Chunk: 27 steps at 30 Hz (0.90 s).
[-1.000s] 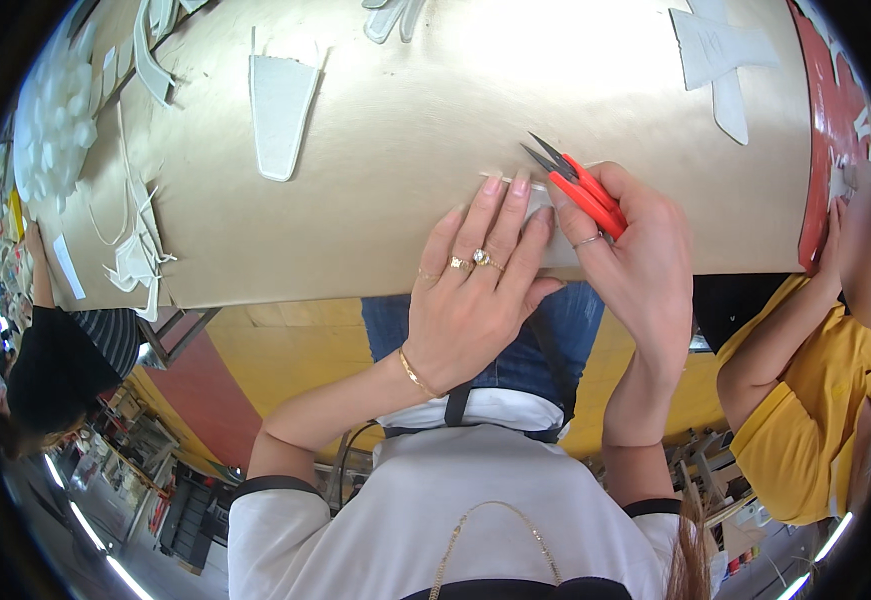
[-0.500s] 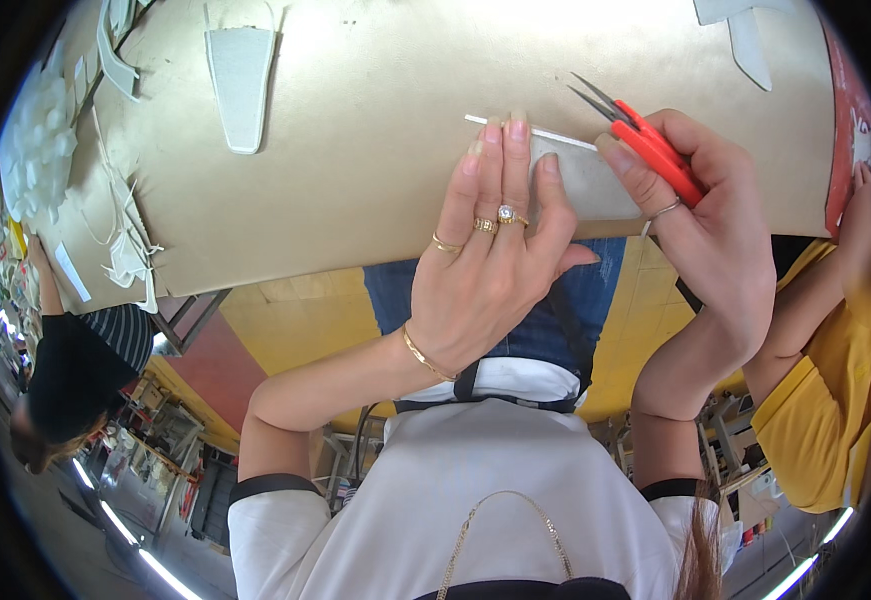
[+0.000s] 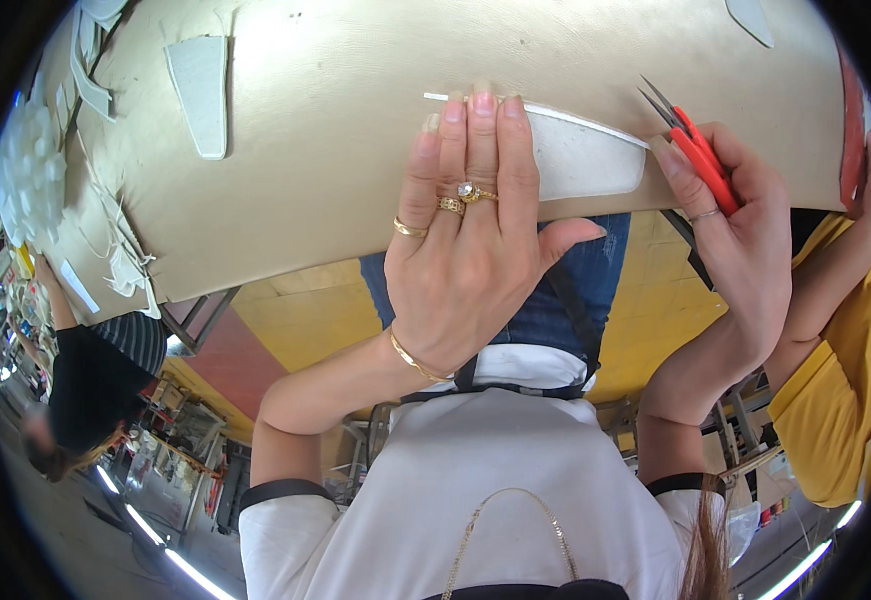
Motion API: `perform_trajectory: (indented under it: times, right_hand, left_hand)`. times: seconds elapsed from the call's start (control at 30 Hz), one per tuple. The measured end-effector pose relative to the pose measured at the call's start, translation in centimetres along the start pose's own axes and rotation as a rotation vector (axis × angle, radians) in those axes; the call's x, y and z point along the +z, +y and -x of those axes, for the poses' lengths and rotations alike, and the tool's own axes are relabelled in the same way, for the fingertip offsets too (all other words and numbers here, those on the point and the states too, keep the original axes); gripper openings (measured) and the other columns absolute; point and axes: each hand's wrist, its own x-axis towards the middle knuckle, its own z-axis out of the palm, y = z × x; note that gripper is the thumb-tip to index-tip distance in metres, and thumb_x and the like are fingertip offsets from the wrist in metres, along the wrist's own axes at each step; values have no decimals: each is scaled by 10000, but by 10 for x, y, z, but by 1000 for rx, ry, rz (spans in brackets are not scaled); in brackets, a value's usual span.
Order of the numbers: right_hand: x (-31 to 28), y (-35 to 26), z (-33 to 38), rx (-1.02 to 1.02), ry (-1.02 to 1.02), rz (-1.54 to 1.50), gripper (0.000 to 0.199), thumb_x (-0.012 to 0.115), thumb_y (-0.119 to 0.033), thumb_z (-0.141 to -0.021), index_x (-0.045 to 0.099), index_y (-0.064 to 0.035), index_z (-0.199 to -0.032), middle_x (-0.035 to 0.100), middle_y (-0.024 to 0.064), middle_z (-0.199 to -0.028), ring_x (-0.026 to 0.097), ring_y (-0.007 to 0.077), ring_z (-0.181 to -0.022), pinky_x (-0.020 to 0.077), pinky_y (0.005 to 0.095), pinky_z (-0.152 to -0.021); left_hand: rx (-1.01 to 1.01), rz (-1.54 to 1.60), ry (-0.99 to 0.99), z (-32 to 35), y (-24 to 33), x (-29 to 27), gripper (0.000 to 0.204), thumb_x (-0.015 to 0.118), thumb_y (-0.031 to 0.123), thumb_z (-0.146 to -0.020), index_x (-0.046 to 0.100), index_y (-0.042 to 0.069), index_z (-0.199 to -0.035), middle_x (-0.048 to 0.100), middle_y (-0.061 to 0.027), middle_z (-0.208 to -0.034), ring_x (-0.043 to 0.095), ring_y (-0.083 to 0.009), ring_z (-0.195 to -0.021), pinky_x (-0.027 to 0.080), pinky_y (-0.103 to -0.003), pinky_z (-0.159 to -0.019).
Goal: The person uses red-handled scissors to trim white foam pieces on a workbench. They repeatedly pick up foam strips, cut along edges, and set the trimmed pieces aside. A coworker in a yellow shirt works nearby on similar materials.
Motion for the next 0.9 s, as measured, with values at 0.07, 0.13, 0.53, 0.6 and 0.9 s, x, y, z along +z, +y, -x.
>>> perform_trajectory:
  times: [0.07, 0.13, 0.53, 0.6, 0.9]
  right_hand:
    - [0, 0, 0, -25, 6, -1, 270, 711, -240, -899, 628, 17, -888, 422, 68, -607, 371, 138, -573, 356, 281, -536]
    - [2, 0, 1, -31, 14, -12, 260, 710, -230, -896, 628, 16, -882, 424, 76, -606, 370, 141, -571, 357, 283, -534]
    - [-3, 2, 2, 11, -53, 36, 216, 703, -186, -929, 626, 16, -931, 460, -40, -706, 393, 56, -677, 331, 212, -605]
    - [-2, 2, 2, 14, -52, 39, 217, 703, -187, -929, 626, 16, -931, 457, -39, -703, 391, 57, -675, 328, 214, -602]
    - [-1, 2, 2, 13, -54, 49, 226, 702, -197, -928, 640, 19, -956, 492, -22, -697, 417, 63, -666, 357, 216, -604]
  left_hand:
    - [-5, -16, -9, 0, 2, -1, 786, 293, 632, -988, 610, -29, -1271, 670, -171, -1223, 596, -291, -1227, 355, -409, -1147]
    - [0, -55, -15, 0, 3, -1, 775, 297, 632, -987, 613, -15, -1273, 664, -177, -1234, 596, -293, -1226, 347, -409, -1152]
    - [25, -209, -21, 2, 15, 6, 693, 354, 689, -912, 540, 221, -1389, 587, -294, -1306, 590, -348, -1231, 105, -471, -1230]
    - [13, -227, -15, 3, 18, 8, 710, 357, 706, -895, 536, 233, -1392, 580, -300, -1312, 583, -348, -1242, 88, -472, -1230]
    - [-34, -142, -50, 9, 22, 12, 855, 517, 740, -765, 429, 277, -1478, 504, -317, -1397, 494, -408, -1326, -32, -567, -1195]
